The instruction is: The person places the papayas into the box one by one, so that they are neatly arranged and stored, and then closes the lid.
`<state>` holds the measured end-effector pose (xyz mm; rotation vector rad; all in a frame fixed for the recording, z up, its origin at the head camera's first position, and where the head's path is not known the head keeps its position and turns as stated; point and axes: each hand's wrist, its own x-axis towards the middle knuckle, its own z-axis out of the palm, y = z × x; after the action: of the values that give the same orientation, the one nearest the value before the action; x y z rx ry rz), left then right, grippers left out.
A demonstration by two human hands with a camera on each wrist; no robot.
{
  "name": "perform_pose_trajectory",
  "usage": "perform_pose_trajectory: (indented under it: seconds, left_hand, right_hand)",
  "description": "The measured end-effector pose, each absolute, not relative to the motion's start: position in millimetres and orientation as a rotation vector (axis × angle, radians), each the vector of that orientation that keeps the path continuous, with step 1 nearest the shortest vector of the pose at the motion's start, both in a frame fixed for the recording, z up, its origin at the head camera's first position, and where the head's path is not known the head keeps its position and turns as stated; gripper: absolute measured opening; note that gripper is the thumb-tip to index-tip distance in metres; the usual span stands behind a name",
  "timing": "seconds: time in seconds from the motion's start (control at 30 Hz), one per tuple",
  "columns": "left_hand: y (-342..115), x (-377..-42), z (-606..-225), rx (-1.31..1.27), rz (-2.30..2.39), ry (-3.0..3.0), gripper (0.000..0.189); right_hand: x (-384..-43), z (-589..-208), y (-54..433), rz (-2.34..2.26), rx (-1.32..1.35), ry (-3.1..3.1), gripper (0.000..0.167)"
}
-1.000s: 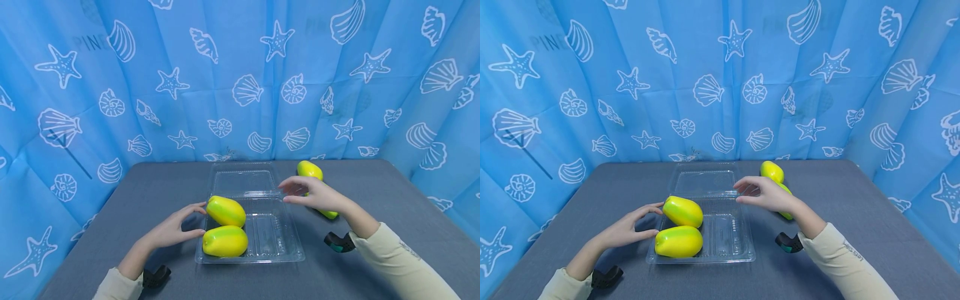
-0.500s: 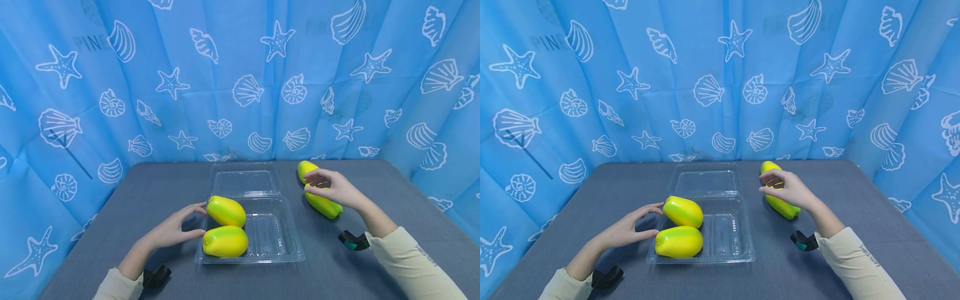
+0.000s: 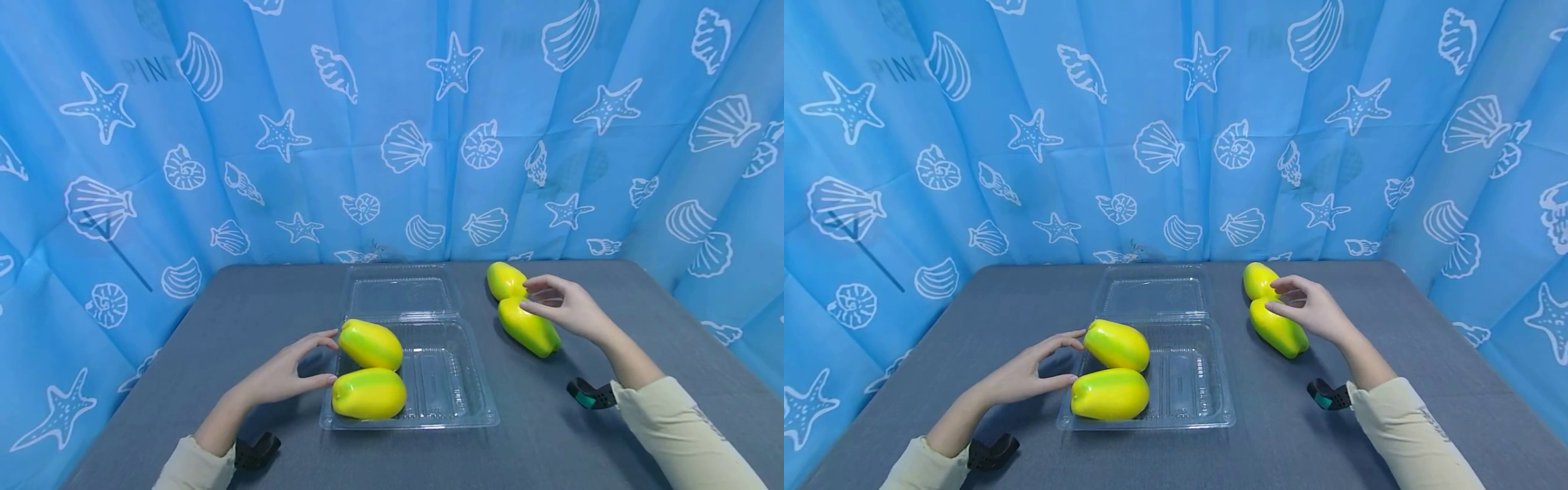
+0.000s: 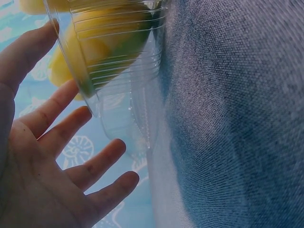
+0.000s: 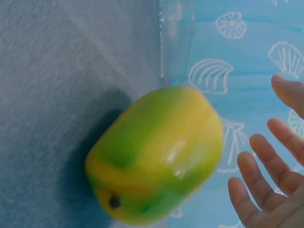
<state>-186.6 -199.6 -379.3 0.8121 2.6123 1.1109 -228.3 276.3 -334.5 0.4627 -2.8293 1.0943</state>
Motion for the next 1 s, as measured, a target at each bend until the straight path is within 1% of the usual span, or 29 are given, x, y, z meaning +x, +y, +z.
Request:
perform_pose_trajectory:
  seconds: [0.1,0.23,0.4,0.9,1.0]
  left_hand:
    - [-199.2,-186.4,-378.8,0.811,1.111,2.610,0.040]
    - [-198.9,-186.3,-378.2,0.811,1.112,2.609,0.040]
    - [-199.0,-186.1,-378.0,0.812,1.113,2.611,0.040]
    - [-199.5,-186.5,-378.7,0.813,1.112,2.611,0.040]
    - [-199.6,-186.4,-378.6,0.811,1.109,2.607,0.040]
  right_hand:
    - [-228.3,-337.1,280.4,1.099,0.403,-2.862,0.053]
    - [-228.1,-340.9,285.2,1.089,0.304,-2.952,0.066]
    - [-229.2,-349.1,291.5,1.130,0.265,-3.052,0.077]
    - [-232.3,-367.3,296.9,1.148,0.298,-3.208,0.085]
    - [-231.6,-368.0,296.5,1.143,0.312,-3.206,0.085]
